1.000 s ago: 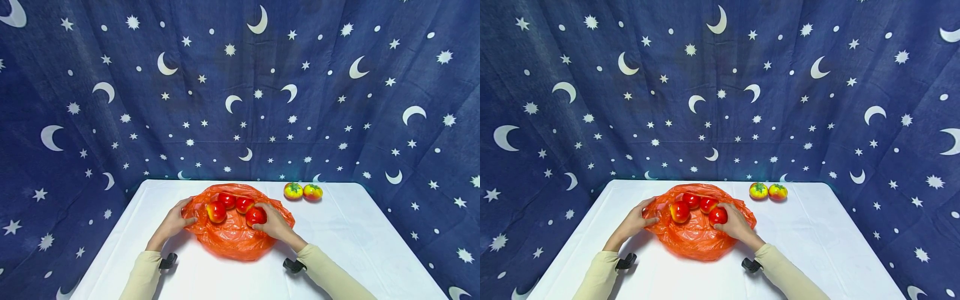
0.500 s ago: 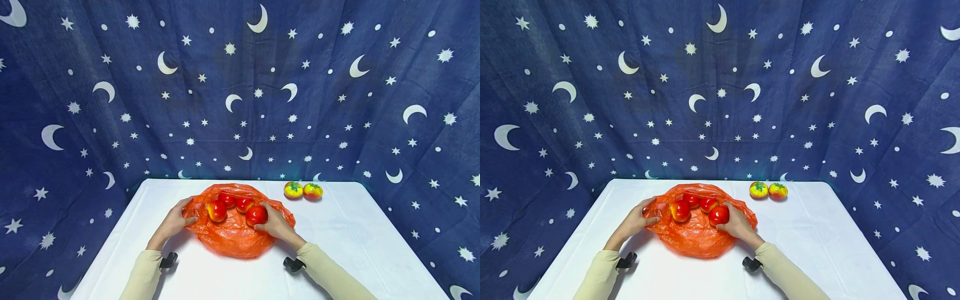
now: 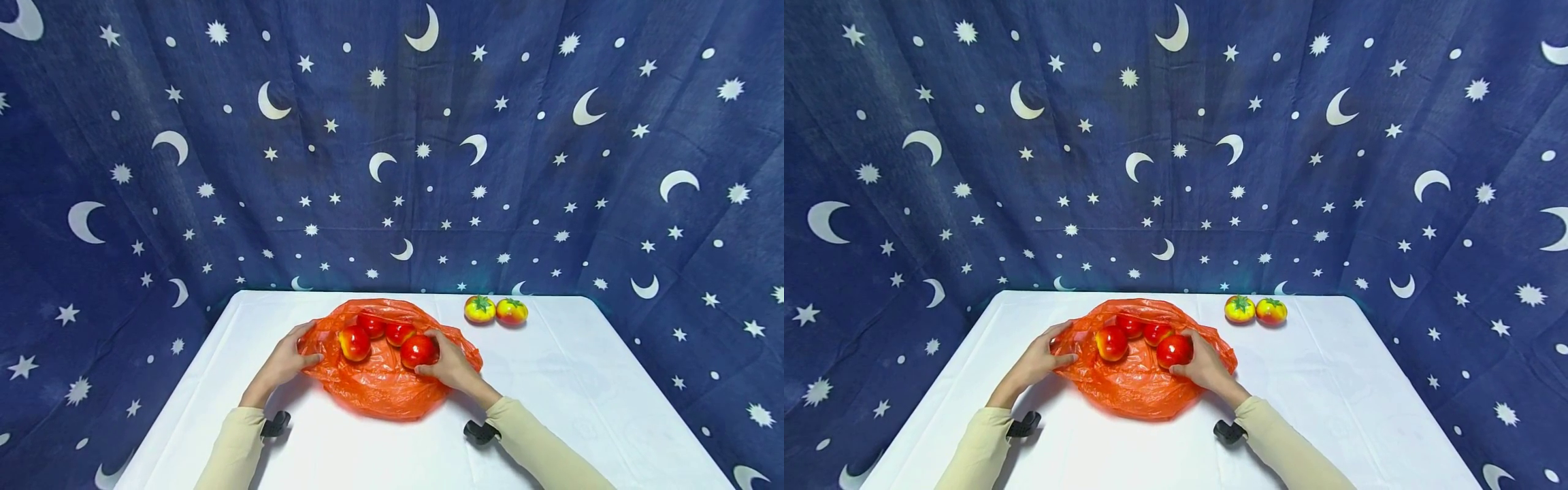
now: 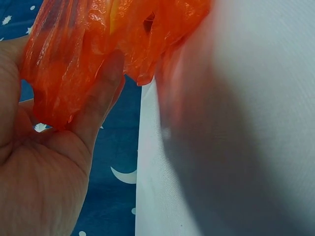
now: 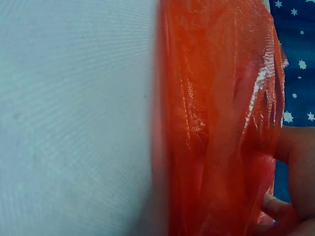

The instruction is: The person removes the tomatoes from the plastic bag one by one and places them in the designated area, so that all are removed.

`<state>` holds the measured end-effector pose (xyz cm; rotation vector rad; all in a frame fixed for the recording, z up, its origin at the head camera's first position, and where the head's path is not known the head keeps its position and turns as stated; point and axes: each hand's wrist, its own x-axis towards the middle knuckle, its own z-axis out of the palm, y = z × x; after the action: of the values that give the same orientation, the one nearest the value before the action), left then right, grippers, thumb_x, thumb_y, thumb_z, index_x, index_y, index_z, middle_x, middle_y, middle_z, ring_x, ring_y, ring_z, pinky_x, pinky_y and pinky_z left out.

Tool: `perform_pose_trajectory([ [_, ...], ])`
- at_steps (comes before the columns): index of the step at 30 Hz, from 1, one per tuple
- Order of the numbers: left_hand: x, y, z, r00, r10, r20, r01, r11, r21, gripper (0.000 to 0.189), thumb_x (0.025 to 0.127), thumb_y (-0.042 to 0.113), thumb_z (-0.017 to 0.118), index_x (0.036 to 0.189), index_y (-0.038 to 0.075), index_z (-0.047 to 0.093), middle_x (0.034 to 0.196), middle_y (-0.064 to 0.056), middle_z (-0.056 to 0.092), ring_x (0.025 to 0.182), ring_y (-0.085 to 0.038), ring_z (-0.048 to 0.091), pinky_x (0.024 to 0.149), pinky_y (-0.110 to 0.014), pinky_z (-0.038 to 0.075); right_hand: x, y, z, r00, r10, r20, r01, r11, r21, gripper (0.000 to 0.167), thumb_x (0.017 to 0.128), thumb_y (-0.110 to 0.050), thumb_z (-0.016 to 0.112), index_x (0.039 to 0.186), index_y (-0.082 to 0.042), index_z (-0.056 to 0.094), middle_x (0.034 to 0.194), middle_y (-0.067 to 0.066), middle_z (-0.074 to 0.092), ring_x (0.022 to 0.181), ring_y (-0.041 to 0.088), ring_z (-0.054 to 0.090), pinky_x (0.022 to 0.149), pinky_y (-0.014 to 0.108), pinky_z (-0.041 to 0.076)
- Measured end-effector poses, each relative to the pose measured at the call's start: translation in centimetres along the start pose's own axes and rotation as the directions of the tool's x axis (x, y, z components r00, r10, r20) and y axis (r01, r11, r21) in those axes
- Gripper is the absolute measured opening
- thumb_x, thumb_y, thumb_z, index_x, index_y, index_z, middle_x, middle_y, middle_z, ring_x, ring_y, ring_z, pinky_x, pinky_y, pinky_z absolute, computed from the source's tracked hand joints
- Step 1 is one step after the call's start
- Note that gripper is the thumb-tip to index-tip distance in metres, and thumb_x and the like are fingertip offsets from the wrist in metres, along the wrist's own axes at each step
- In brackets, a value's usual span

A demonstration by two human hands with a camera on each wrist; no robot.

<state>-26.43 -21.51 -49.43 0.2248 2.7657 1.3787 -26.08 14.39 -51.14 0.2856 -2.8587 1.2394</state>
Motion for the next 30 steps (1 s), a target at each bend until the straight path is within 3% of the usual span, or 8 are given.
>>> perform_pose_trajectory([
  [12,0.0,0.0,0.1,1.0,-0.015,0.002,0.015,1.0,-0.023,0.08,0.081,0.011,0.075,0.151,0.007,0.037,0.156,-0.019,0.036,0.145,-0.043,0.031,0.119,-0.06,0.022,-0.1,0.2,-0.2,0.999,-0.028,-0.034,0.032,0.989,0.143,0.074,0.071,-0.021,0.087,0.135,-0.015,0.052,0.134,0.011,0.059,0.123,0.031,0.056,0.106,0.053,0.047],
  [20,0.0,0.1,0.1,1.0,-0.014,0.0,0.014,1.0,-0.014,0.08,0.081,0.011,0.076,0.151,0.006,0.037,0.155,-0.021,0.036,0.144,-0.044,0.032,0.118,-0.061,0.023,-0.4,-0.3,-0.3,0.999,-0.027,-0.034,0.036,0.956,0.293,0.073,0.071,-0.012,0.087,0.134,-0.01,0.048,0.129,0.016,0.058,0.116,0.031,0.059,0.1,0.048,0.052],
  [30,0.1,-0.3,0.1,1.0,0.02,-0.008,-0.02,1.0,-0.017,0.08,0.08,0.01,0.076,0.15,0.005,0.038,0.154,-0.021,0.038,0.143,-0.043,0.034,0.119,-0.059,0.024,-0.9,-1.6,-0.4,0.998,-0.038,-0.051,0.054,0.923,0.381,0.074,0.072,-0.01,0.087,0.136,-0.013,0.049,0.135,0.012,0.054,0.125,0.031,0.054,0.105,0.05,0.049],
])
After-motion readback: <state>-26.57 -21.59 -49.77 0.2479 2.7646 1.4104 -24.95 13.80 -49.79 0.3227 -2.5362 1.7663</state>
